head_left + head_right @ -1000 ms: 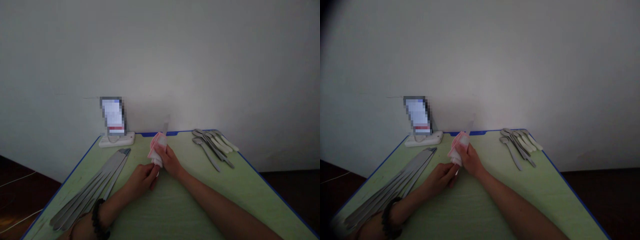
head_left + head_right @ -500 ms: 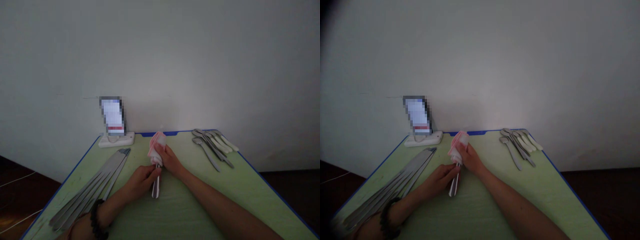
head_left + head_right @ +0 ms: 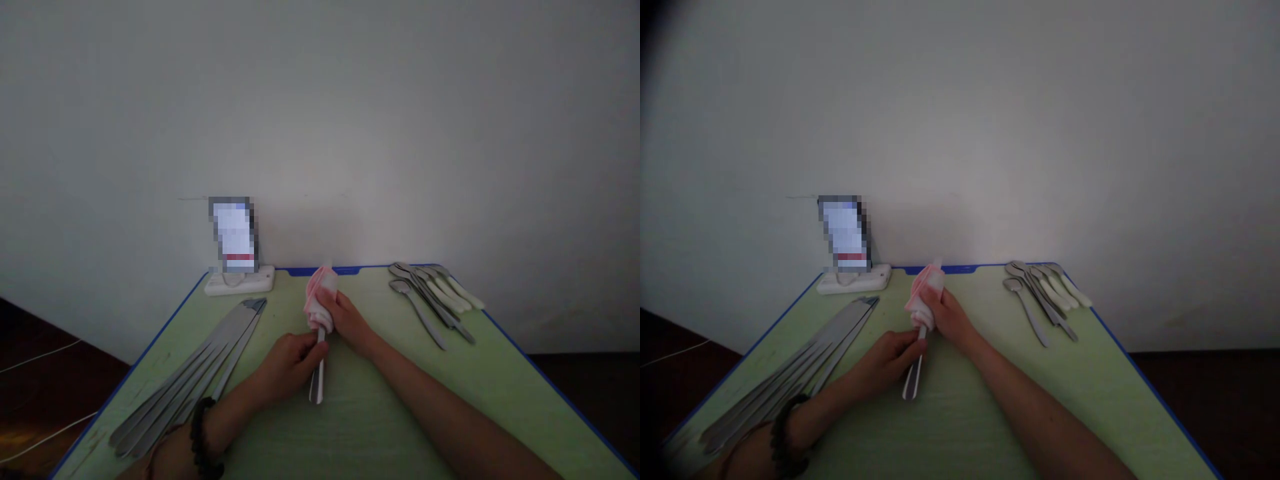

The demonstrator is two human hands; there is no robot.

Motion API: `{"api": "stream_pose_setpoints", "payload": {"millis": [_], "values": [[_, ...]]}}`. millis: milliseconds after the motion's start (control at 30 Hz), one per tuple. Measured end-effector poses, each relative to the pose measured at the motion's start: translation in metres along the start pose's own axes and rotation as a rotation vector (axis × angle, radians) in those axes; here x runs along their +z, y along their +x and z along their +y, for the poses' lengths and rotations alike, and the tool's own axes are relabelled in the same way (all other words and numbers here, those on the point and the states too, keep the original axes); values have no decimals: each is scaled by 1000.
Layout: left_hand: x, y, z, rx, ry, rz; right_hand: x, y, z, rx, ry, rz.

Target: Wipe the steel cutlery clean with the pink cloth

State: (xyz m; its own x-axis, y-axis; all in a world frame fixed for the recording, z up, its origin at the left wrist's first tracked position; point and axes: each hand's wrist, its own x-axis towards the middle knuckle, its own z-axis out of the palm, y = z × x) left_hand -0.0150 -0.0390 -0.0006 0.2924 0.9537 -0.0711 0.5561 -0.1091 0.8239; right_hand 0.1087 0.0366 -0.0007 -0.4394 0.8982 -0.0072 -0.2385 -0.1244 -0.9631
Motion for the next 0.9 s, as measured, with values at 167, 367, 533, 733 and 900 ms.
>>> {"api": "stream_pose_setpoints", "payload": {"millis": [167, 367, 533, 733, 900], "values": [[0, -1, 0, 0, 59, 22, 0, 1, 1, 23, 33, 5], [-3, -8, 4, 53, 51, -162, -8, 13, 6, 19, 384, 176], [0, -6, 4, -13, -122, -50, -8, 11, 5, 36, 299, 84], [7, 0, 2, -178, -336, 96, -1, 1, 6, -94, -63, 33], [4, -6, 7, -108, -85, -1, -8, 9, 8, -36, 83, 181]]}}
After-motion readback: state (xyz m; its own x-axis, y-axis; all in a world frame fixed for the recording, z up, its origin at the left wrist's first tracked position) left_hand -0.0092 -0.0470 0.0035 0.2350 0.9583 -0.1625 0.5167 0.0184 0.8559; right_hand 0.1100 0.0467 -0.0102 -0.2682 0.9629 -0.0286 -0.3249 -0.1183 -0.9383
